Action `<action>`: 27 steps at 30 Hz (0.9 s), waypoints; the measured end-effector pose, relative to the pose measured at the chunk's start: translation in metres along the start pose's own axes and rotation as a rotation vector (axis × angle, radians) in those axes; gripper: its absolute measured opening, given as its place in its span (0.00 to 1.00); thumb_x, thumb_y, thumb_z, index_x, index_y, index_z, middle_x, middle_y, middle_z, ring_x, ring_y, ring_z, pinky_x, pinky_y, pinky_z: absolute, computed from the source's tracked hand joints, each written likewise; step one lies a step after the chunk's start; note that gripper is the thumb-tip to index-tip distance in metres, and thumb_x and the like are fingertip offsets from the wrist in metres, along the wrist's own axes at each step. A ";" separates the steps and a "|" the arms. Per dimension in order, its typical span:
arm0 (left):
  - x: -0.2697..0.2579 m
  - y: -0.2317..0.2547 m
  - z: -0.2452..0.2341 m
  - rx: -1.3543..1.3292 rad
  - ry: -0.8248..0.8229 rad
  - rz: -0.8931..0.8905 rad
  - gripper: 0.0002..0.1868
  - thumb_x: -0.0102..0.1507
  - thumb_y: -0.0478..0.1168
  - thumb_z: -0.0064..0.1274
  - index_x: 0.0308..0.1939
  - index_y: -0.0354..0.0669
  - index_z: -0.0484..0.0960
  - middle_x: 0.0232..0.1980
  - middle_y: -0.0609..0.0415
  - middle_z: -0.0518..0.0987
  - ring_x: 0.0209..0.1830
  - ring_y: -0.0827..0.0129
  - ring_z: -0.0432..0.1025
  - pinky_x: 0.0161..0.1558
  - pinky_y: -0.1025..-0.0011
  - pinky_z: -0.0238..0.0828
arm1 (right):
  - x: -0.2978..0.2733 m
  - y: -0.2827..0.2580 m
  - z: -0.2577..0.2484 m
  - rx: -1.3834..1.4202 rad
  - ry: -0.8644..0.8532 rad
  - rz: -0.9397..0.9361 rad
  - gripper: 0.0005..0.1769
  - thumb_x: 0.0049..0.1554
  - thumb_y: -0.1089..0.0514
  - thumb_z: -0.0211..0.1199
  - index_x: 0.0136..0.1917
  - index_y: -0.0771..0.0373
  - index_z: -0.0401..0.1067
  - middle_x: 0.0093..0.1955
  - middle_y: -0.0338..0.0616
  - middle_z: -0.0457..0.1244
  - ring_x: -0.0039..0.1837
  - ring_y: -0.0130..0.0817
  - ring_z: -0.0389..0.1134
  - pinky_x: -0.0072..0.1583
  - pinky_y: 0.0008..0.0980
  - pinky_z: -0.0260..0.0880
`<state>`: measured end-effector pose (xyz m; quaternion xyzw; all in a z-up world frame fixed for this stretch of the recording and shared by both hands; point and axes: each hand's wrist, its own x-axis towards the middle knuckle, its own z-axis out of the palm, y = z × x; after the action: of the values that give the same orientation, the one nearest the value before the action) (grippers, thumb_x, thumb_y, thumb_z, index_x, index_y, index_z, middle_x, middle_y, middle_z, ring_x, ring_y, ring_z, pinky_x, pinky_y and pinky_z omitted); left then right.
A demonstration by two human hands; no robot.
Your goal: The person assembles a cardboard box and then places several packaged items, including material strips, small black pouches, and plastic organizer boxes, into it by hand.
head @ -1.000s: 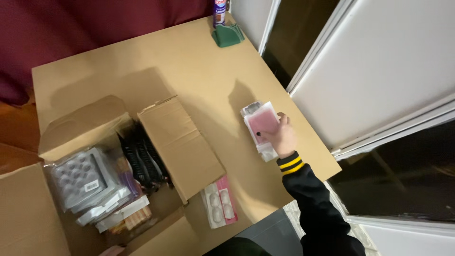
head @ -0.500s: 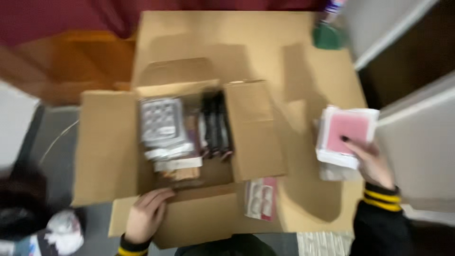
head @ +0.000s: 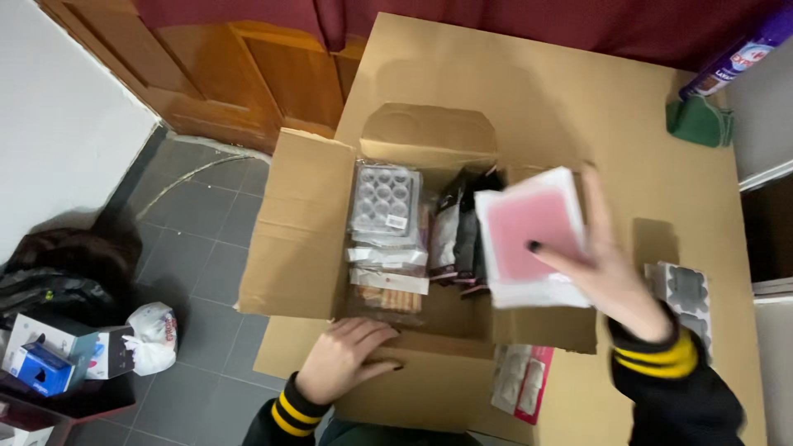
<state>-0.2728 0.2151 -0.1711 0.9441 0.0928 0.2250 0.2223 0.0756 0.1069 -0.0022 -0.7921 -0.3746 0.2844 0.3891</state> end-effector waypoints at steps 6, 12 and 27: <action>0.000 0.001 -0.001 0.010 0.018 0.006 0.20 0.66 0.55 0.58 0.52 0.45 0.81 0.51 0.53 0.82 0.47 0.59 0.76 0.47 0.62 0.71 | 0.074 0.005 0.089 -0.316 -0.104 -0.191 0.47 0.52 0.57 0.62 0.80 0.42 0.47 0.81 0.39 0.54 0.73 0.58 0.60 0.68 0.45 0.59; -0.002 -0.003 -0.002 -0.069 0.029 0.018 0.18 0.67 0.52 0.58 0.52 0.44 0.81 0.51 0.54 0.82 0.48 0.58 0.75 0.49 0.62 0.71 | 0.102 0.029 0.148 -0.432 -0.061 -0.174 0.39 0.56 0.59 0.59 0.78 0.51 0.51 0.57 0.64 0.61 0.56 0.66 0.67 0.63 0.54 0.63; -0.004 -0.012 -0.001 -0.104 -0.015 0.079 0.17 0.67 0.48 0.58 0.54 0.43 0.80 0.53 0.53 0.81 0.50 0.59 0.74 0.52 0.62 0.71 | 0.090 0.049 0.173 -0.627 0.009 -0.308 0.43 0.53 0.60 0.65 0.76 0.67 0.49 0.67 0.66 0.52 0.40 0.63 0.71 0.41 0.48 0.75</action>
<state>-0.2779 0.2248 -0.1772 0.9358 0.0420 0.2312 0.2626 0.0158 0.2298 -0.1498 -0.8084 -0.5572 0.0901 0.1671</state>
